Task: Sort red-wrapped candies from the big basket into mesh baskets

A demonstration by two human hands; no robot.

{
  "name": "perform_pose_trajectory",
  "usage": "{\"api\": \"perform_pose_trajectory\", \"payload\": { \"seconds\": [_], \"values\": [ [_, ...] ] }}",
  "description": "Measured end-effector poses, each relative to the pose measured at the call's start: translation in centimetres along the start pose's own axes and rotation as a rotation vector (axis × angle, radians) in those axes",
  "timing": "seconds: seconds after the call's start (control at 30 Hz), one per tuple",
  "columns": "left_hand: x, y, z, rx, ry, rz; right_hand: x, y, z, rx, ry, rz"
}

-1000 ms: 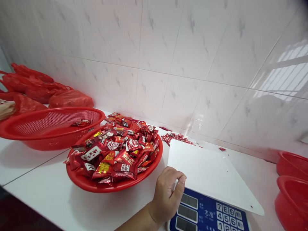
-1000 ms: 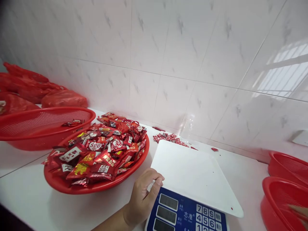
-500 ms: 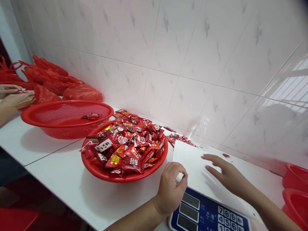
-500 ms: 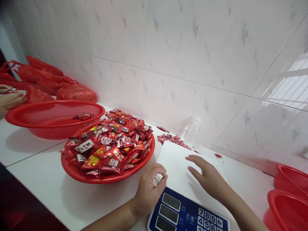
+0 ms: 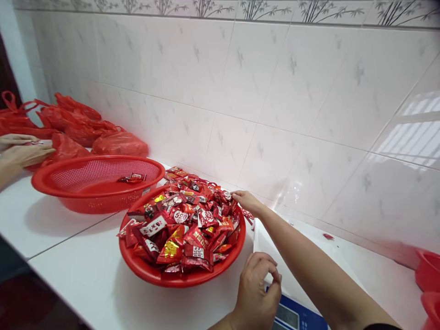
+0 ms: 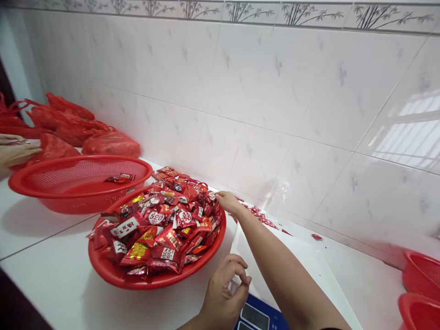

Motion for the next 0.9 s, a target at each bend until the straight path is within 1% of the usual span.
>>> {"api": "perform_pose_trajectory", "payload": {
  "seconds": [0.07,0.17,0.27,0.37,0.47,0.6,0.67,0.77,0.83,0.9],
  "values": [
    [0.2,0.0,0.3,0.007,-0.003,-0.002,0.4,-0.2,-0.1,0.013,-0.009,0.004],
    [0.4,0.2,0.5,0.01,0.001,0.0,0.2,0.6,0.2,0.013,-0.013,-0.021],
    [0.5,0.2,0.3,-0.001,0.013,0.005,-0.1,2.3,1.0,0.005,-0.028,-0.049],
    [0.3,0.2,-0.1,-0.017,0.019,0.002,0.1,4.3,1.5,0.019,-0.029,-0.042],
    [0.2,0.2,-0.2,-0.035,0.023,0.003,0.7,6.2,1.6,0.038,0.022,-0.028],
    [0.2,0.1,-0.2,-0.043,0.014,0.003,1.1,7.9,2.0,0.019,0.122,-0.023],
    [0.2,0.1,-0.2,-0.038,0.008,-0.001,0.5,8.5,2.8,-0.012,0.161,-0.071],
    [0.2,0.1,-0.2,-0.02,-0.007,-0.007,-0.5,9.4,4.7,-0.093,0.203,-0.153],
    [0.3,0.1,0.0,-0.012,-0.016,-0.01,-0.1,9.5,6.1,-0.157,0.236,-0.132],
    [0.3,0.1,0.3,-0.021,-0.031,-0.009,1.3,9.2,7.2,-0.217,0.293,-0.043]
  ]
}}
Point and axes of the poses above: each hand's wrist, its own y-axis away from the middle knuckle, its own x-axis out of the palm, z = x × y, the point moved 9 cm from there along -y, towards the middle knuckle, and after that the axes turned 13 degrees about z, right-handed, at the moved point
